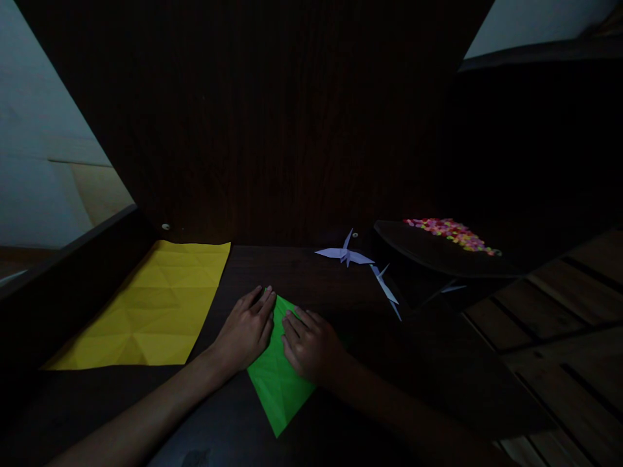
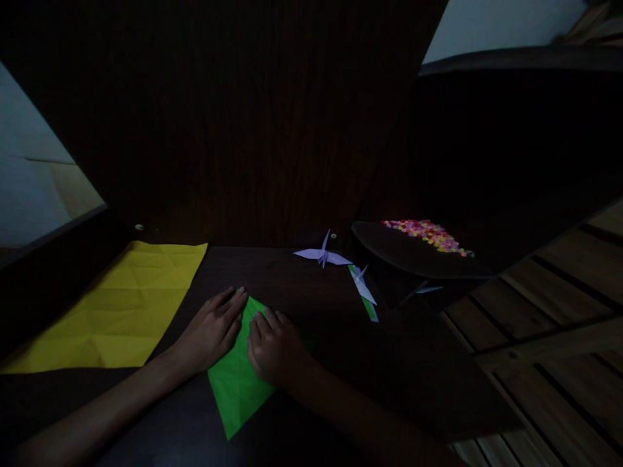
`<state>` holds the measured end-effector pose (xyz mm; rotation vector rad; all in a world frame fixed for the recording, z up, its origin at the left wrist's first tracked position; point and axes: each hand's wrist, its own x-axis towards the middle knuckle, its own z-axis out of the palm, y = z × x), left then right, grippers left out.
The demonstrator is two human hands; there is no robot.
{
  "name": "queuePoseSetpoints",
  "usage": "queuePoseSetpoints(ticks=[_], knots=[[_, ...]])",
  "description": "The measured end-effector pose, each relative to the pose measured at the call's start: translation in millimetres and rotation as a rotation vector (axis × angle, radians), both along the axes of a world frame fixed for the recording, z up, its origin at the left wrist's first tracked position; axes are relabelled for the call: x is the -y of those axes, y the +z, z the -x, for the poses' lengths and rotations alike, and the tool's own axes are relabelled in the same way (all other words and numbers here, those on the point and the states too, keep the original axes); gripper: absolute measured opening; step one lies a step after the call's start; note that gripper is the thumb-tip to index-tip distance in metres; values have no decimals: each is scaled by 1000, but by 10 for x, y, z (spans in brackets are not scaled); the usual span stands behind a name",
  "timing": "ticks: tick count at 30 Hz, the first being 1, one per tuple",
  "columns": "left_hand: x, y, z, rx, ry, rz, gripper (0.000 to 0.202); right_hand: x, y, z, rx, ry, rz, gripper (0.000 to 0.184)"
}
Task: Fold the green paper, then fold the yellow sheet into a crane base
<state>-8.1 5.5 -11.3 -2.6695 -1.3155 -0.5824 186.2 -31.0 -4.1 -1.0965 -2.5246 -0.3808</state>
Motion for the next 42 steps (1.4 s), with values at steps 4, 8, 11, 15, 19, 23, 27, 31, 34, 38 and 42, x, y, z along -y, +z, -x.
queuePoseSetpoints(ticks=[4,8,11,15,19,23,27,31,34,38,42], knots=[[0,-1,2,5,8,-6,48,2,-9,4,-12,2,17,32],[-4,-11,6,1,16,-24,48,1,-25,6,-14,-11,2,32],[-12,-28,19,-1,26,-35,49,-2,-32,7,-20,-5,-3,31],[-21,-55,39,-6,49,-23,53,-4,-23,8,-21,-5,11,30],[-22,-72,44,35,61,-28,52,-4,-5,4,-14,-2,26,30],[-18,-71,49,53,55,-41,50,3,-15,2,-10,4,31,31],[-12,-38,48,78,56,-16,55,10,-55,12,-12,-11,43,33],[-14,20,27,104,-21,37,50,3,-65,14,-43,-3,34,34],[-26,41,21,67,-103,87,48,-6,-55,0,-84,12,61,40],[-34,31,34,18,-113,137,51,-14,-53,-19,-106,17,70,45],[-14,26,40,-15,-93,136,50,-22,-52,-22,-102,8,73,44]])
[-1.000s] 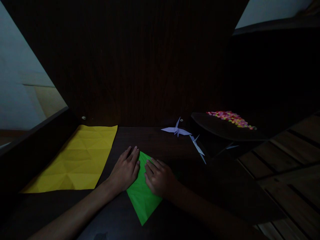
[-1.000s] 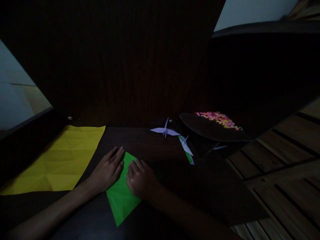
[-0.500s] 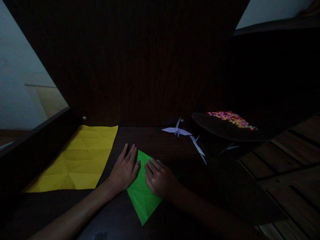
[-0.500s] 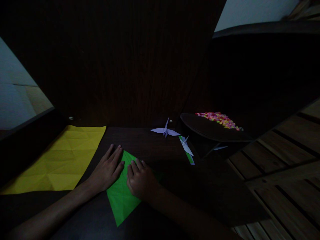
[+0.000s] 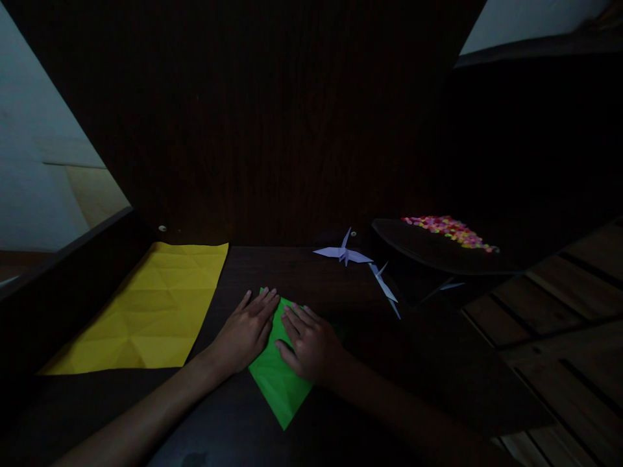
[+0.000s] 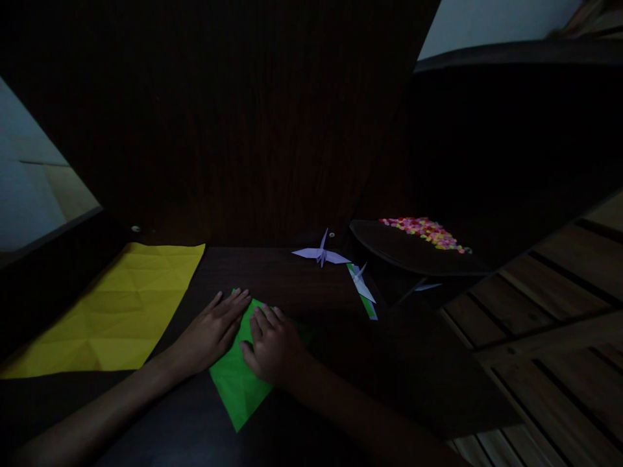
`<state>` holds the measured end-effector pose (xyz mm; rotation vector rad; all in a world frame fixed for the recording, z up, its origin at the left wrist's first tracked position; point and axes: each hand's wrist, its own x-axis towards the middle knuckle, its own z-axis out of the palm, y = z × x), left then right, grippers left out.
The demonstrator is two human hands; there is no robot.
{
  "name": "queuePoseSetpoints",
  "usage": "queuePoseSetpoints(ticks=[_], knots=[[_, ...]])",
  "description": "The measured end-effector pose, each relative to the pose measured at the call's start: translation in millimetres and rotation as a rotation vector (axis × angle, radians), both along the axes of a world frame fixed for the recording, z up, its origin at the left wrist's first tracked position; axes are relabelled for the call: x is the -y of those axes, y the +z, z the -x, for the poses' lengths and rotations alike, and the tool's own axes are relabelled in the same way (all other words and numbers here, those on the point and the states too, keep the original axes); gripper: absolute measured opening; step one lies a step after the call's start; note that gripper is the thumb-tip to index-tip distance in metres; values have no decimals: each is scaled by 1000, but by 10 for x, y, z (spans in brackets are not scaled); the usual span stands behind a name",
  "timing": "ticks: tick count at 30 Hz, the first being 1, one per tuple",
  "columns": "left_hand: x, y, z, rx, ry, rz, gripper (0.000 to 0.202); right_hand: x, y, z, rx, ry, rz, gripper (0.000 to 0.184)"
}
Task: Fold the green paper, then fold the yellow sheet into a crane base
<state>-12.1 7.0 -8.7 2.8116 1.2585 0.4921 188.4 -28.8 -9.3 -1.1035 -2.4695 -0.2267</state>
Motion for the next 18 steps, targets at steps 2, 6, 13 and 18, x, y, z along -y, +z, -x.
queuePoseSetpoints(ticks=[2,6,13,18], knots=[[15,5,-4,-7,7,-12,50,-3,4,3,4,-6,5,44],[36,17,-13,-17,21,-25,49,-9,10,7,-8,-28,28,45],[55,11,-19,-58,18,-50,47,-15,11,4,4,-45,33,46],[87,55,-41,-90,38,-45,48,-19,21,6,12,-39,28,46]])
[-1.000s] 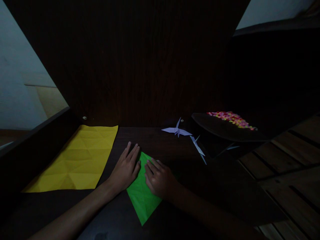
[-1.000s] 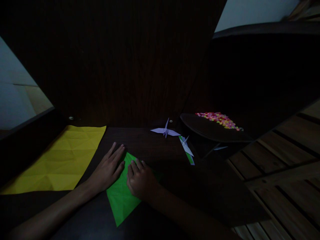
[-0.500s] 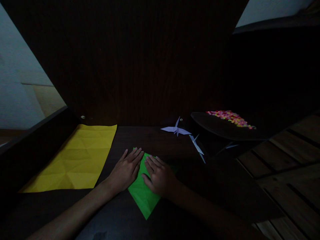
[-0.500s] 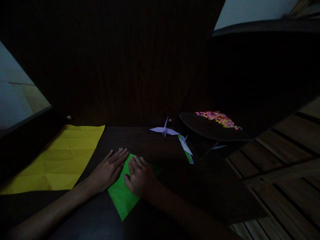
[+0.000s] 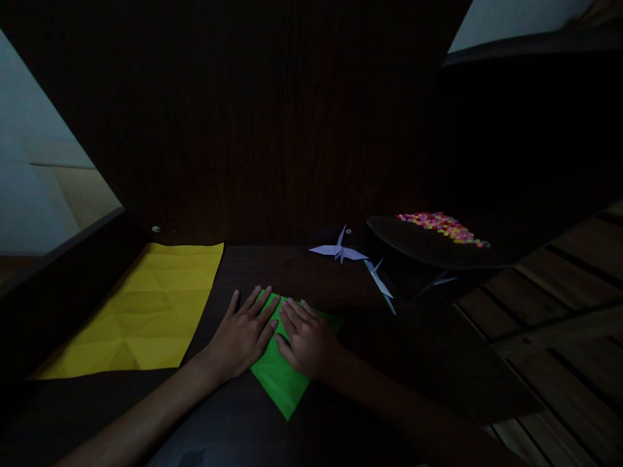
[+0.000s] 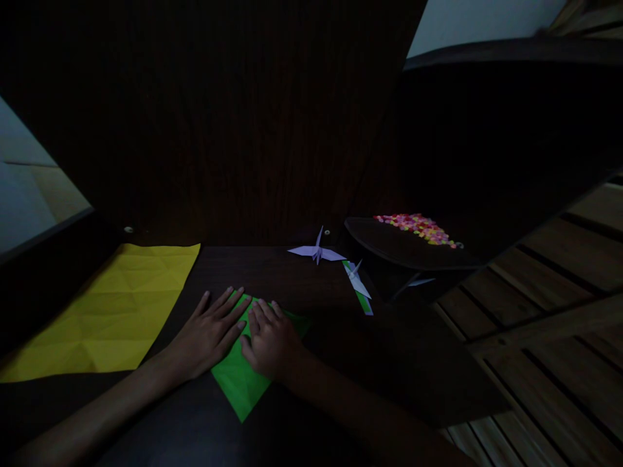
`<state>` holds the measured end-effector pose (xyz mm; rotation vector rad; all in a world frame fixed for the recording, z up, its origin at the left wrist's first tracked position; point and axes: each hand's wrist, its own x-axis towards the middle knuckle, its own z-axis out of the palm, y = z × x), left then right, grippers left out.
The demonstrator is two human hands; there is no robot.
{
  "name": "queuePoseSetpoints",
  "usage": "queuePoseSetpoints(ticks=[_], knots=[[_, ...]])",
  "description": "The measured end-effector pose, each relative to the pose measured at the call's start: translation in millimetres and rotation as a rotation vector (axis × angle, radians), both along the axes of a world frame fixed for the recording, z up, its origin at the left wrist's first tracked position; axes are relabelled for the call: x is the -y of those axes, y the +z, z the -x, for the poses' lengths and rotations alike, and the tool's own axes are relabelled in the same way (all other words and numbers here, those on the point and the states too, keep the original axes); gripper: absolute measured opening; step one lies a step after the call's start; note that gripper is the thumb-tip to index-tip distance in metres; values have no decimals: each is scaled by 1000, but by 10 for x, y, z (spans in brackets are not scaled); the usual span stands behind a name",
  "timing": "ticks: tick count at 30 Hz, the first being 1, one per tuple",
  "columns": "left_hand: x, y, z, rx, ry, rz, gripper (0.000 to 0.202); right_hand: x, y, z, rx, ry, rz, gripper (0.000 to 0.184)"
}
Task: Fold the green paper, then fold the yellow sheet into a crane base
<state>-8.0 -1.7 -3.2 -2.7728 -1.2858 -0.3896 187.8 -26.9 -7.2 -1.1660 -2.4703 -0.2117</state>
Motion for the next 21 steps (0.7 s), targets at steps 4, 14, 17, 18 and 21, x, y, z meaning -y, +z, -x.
queuePoseSetpoints(ticks=[4,14,17,18,21], knots=[[14,39,-22,-41,24,9,47,-11,10,-5,29,-19,-15,46],[-21,28,14,-31,99,-7,49,-84,51,-85,61,-55,12,45],[-27,35,21,-54,123,0,50,-100,67,-104,54,-70,38,43],[-29,37,22,-55,129,-1,51,-102,73,-109,51,-75,44,42],[-38,43,22,-66,145,0,52,-104,90,-119,58,-88,57,42]])
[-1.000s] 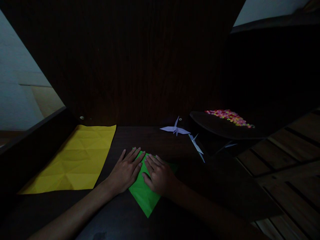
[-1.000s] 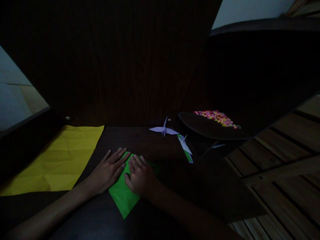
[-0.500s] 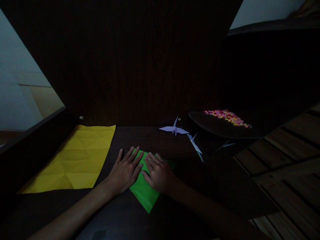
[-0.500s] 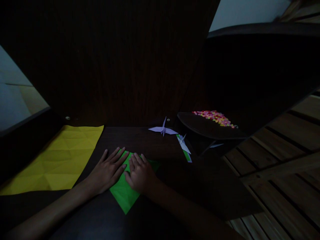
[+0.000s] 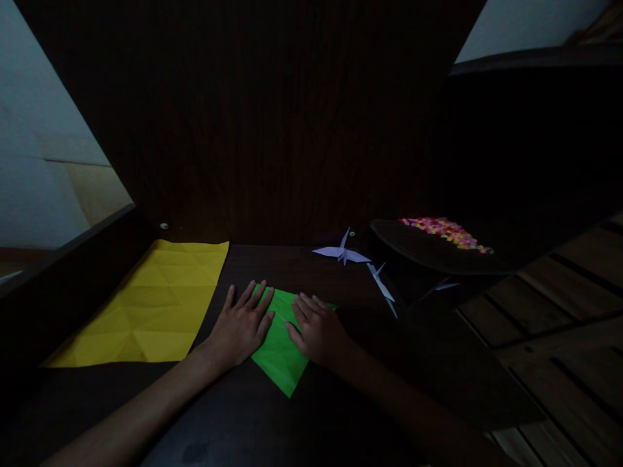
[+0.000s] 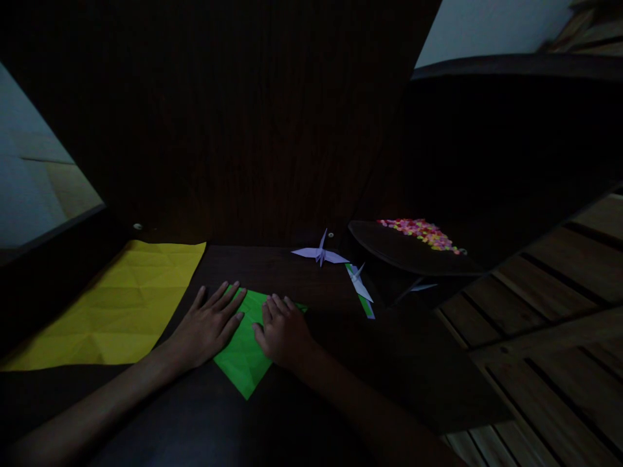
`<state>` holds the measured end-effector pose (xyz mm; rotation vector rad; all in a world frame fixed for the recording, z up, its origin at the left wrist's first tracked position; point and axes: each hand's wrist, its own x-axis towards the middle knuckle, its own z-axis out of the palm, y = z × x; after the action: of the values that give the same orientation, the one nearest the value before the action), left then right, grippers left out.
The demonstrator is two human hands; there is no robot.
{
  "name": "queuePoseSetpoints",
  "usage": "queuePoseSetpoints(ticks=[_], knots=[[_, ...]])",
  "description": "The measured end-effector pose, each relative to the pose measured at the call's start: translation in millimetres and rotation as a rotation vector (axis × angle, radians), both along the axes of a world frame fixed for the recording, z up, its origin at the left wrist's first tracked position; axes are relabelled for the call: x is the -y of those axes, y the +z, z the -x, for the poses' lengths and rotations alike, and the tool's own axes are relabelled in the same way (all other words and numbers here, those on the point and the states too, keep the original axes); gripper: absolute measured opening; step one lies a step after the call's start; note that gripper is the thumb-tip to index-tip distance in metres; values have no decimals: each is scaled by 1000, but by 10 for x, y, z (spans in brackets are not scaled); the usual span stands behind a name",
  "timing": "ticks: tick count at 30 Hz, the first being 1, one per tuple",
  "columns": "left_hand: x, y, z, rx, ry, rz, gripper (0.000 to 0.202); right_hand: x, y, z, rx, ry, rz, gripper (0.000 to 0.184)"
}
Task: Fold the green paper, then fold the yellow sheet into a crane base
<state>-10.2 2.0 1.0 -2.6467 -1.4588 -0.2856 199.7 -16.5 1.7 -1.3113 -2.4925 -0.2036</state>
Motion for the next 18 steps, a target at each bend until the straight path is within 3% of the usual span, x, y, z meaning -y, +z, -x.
queuePoseSetpoints(ticks=[9,18], knots=[[-18,-21,18,4,-11,-14,53,17,29,9,24,-47,70,46],[-35,-74,37,28,-40,-16,54,53,-2,59,-4,-84,117,62]])
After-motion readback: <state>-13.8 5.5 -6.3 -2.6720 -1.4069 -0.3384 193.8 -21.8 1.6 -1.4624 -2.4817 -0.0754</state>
